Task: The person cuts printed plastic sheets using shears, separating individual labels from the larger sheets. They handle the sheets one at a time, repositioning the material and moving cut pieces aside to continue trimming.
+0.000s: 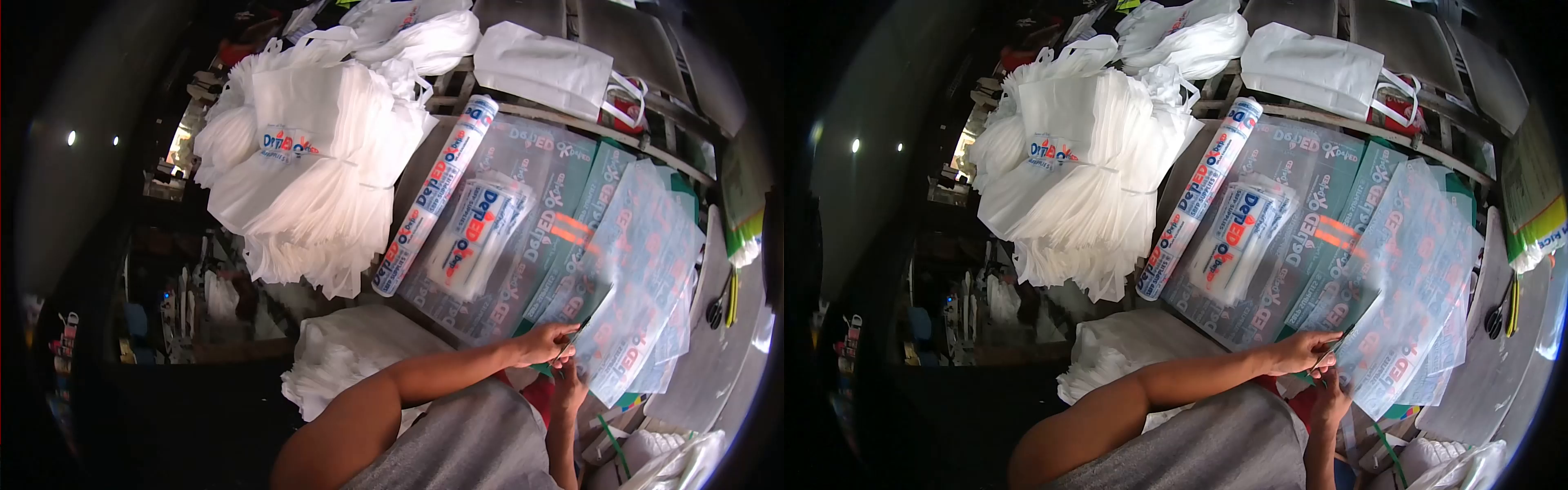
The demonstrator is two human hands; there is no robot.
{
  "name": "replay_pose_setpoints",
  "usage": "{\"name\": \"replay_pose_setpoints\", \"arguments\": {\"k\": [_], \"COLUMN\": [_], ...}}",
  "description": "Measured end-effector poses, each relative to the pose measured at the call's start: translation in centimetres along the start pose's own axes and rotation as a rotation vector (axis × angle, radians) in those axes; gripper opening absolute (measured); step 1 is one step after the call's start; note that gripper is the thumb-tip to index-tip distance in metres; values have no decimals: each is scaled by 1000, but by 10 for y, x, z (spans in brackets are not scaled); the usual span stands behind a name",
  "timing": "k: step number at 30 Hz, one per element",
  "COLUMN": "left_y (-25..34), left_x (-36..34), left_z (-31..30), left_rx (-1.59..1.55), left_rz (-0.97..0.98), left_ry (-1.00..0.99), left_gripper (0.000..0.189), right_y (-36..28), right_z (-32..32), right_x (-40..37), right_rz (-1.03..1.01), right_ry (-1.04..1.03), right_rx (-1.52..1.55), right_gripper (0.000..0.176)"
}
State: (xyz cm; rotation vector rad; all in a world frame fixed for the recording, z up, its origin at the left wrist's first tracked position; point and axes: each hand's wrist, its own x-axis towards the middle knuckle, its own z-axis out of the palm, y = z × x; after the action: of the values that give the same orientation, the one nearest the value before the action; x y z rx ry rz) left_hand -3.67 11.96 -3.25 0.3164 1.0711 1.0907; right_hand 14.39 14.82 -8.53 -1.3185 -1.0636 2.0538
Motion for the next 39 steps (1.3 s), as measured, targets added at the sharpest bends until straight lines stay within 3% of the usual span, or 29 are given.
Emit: {"name": "replay_pose_setpoints", "arguments": {"k": [1, 2, 3, 4, 5, 7, 10, 11, 13, 22, 39], "left_y": [0, -4, -5, -8, 2, -2, -14, -12, -14, -13, -6], "left_x": [-2, -1, -4, -4, -9, -7, -1, -2, -2, 4, 6], "left_z": [2, 5, 9, 12, 17, 26, 27, 28, 27, 27, 33], "left_rx": [-26, -53, -23, 10, 135, 83, 4, -8, 25, -7, 35], "left_rz": [-17, -13, -1, 4, 13, 44, 57, 60, 78, 117, 110], "left_ry": [20, 41, 72, 81, 93, 148, 165, 163, 143, 143, 160], "left_gripper": [66, 66, 67, 68, 65, 60, 68, 69, 68, 64, 68], "right_y": [-9, 6, 2, 8, 1, 20, -22, -17, -26, 2, -15], "right_z": [4, -6, -9, -6, 0, -10, 10, 9, 9, 1, 7], "right_x": [-2, 2, 2, -3, -3, 0, -5, -6, -4, -5, -8], "right_rz": [25, -285, -676, -239, 119, 187, 122, -127, 74, 104, 110], "right_ry": [17, -62, 2, -16, 93, 90, 112, 51, 64, 91, 86], "right_rx": [102, -385, -1056, -363, 173, 304, 244, -31, 288, 232, 149], "right_gripper": [42, 44, 37, 34, 37, 38, 29, 25, 21, 26, 29]}}
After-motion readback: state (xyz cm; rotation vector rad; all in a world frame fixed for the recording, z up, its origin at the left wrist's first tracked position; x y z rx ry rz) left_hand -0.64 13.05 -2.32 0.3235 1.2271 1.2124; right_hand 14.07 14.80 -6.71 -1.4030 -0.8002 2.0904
